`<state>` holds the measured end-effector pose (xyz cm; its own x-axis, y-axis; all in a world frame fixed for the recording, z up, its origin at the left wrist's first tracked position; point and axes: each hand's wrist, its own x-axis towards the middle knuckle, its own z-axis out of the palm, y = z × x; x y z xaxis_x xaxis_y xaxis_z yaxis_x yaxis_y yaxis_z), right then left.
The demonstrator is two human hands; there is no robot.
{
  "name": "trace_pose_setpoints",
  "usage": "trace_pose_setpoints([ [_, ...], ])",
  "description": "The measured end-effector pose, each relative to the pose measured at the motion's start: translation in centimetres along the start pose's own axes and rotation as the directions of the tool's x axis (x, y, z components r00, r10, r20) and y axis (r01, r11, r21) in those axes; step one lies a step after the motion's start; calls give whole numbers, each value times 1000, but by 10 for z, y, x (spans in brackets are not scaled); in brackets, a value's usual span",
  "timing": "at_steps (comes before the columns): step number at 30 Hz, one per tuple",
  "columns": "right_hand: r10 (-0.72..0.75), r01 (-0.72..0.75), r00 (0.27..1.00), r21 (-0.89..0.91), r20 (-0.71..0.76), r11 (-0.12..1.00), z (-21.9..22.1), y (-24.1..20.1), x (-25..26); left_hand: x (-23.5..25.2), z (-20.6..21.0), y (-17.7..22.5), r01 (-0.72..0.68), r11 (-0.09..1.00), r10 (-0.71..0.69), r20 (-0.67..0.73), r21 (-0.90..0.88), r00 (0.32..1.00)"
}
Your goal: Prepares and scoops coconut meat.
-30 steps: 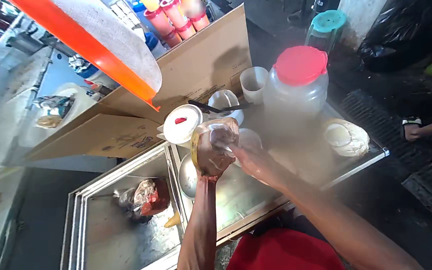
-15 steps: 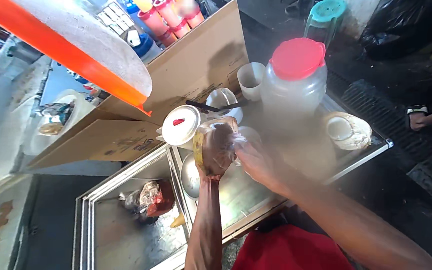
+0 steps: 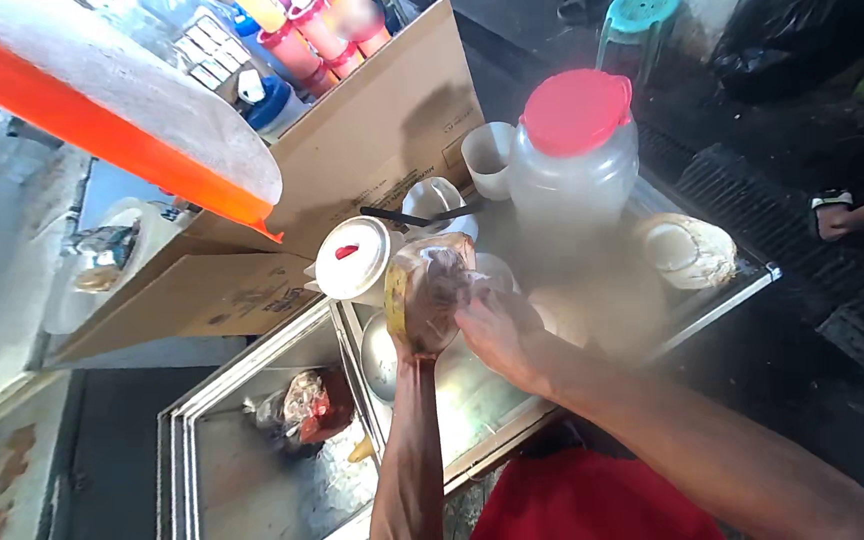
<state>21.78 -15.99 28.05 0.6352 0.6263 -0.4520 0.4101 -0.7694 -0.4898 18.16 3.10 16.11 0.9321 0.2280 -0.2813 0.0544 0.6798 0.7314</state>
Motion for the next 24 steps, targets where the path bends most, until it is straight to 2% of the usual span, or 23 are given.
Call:
trace_pose_setpoints([
  [2, -4, 4, 1000, 21, 2, 1000, -4, 8, -8, 18, -20, -5, 62, 991, -45, 148, -116, 988],
  [3, -4, 4, 1000, 30, -12, 1000, -6, 11, -11, 20, -20, -5, 83, 989, -60, 181, -121, 982],
  [4, -1, 2, 999, 38, -42, 999, -9, 12, -13, 18, -18, -5, 89, 989, -71, 148, -118, 986],
  [6, 9, 0, 990, 64, -140, 998, -7, 8, -10, 8, -13, -7, 65, 987, -69, -25, -145, 997],
  [8, -12, 38, 951, 80, -310, 996, 9, 8, 8, -1, -2, -14, 14, 980, -68, -272, -197, 960],
  [10, -37, 76, 921, 86, -387, 993, 27, 10, 29, -4, 9, -15, -6, 961, -95, -350, -278, 932],
  [11, -36, 71, 937, 89, -346, 993, 31, 11, 32, -5, 7, -15, -12, 960, -81, -322, -278, 943],
  [14, -24, 30, 993, 52, -117, 998, 16, 7, 15, 0, -12, -5, -5, 989, -8, -88, -149, 996],
  [16, -10, 12, 999, 44, -36, 999, -4, 3, -1, -1, 4, 4, -23, 998, 17, -82, -66, 996],
  [18, 10, -8, 999, 60, -31, 998, -13, 3, -12, 2, 5, 1, -30, 997, 17, -164, -73, 986],
  [20, -5, 20, 995, 147, -101, 989, -11, 11, -4, 5, -16, -10, -56, 988, 31, -172, -145, 985],
  [21, -23, 55, 991, 247, -133, 967, -6, 16, 6, 3, -19, -13, -51, 981, 15, -184, -189, 983],
  [23, -80, 163, 980, 511, -181, 844, 9, 25, 27, -5, -14, -16, -26, 963, -40, -238, -269, 970],
  [24, -111, 214, 972, 578, -209, 788, 17, 27, 34, -7, -14, -18, -19, 961, -52, -246, -277, 968],
])
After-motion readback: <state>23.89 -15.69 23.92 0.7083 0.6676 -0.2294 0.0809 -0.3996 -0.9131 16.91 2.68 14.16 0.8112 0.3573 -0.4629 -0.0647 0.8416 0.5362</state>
